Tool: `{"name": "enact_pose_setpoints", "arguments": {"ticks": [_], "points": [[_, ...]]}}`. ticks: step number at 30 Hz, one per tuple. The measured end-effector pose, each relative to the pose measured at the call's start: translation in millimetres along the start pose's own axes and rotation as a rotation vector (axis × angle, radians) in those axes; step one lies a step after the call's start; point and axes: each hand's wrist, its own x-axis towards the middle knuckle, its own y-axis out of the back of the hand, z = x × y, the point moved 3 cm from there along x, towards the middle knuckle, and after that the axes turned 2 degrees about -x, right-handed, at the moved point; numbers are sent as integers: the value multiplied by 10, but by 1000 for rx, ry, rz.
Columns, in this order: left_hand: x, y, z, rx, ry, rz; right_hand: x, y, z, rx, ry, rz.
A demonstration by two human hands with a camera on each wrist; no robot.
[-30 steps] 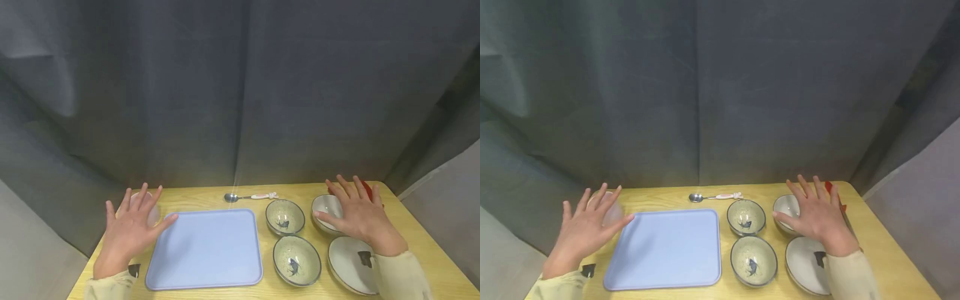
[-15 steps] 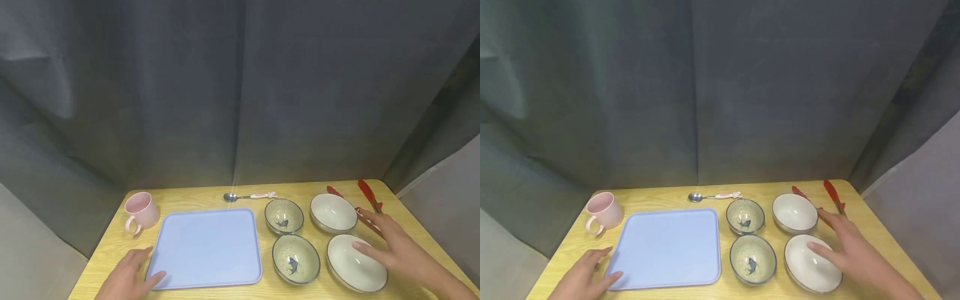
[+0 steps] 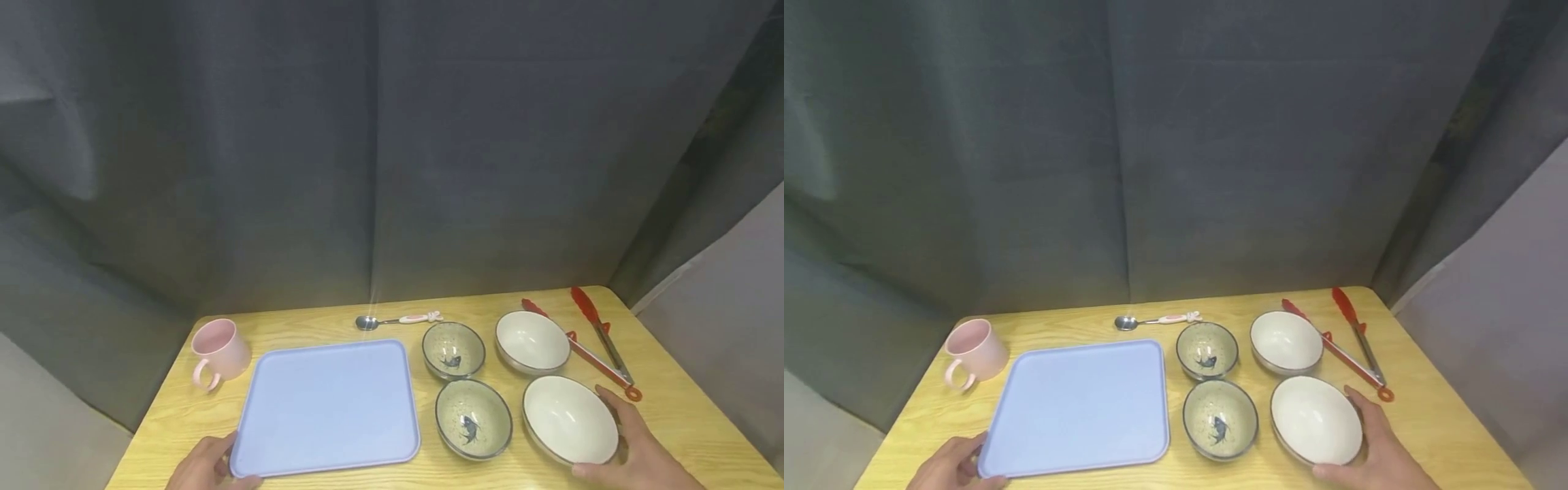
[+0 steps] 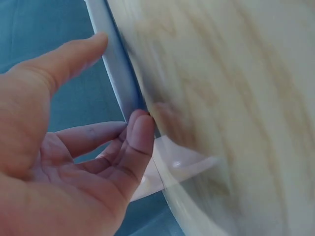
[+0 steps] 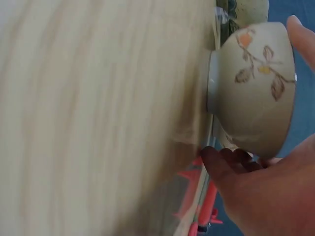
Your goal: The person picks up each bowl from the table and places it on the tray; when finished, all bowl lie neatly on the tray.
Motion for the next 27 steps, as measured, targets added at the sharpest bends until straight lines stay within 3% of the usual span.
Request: {"name": "enact_pose_setpoints", "arguments": {"ticks": [6, 14, 23, 27], "points": [[13, -18, 4, -43, -3, 37, 39, -59, -48, -2, -61, -48], [-21, 10, 45, -88, 54, 0, 68, -81, -138, -34, -94, -59], [-36, 48, 66, -98, 26, 0, 44, 9, -219, -32, -26, -26], [-29, 34, 100, -89, 22, 28, 1, 147, -289, -98, 44, 61]]}}
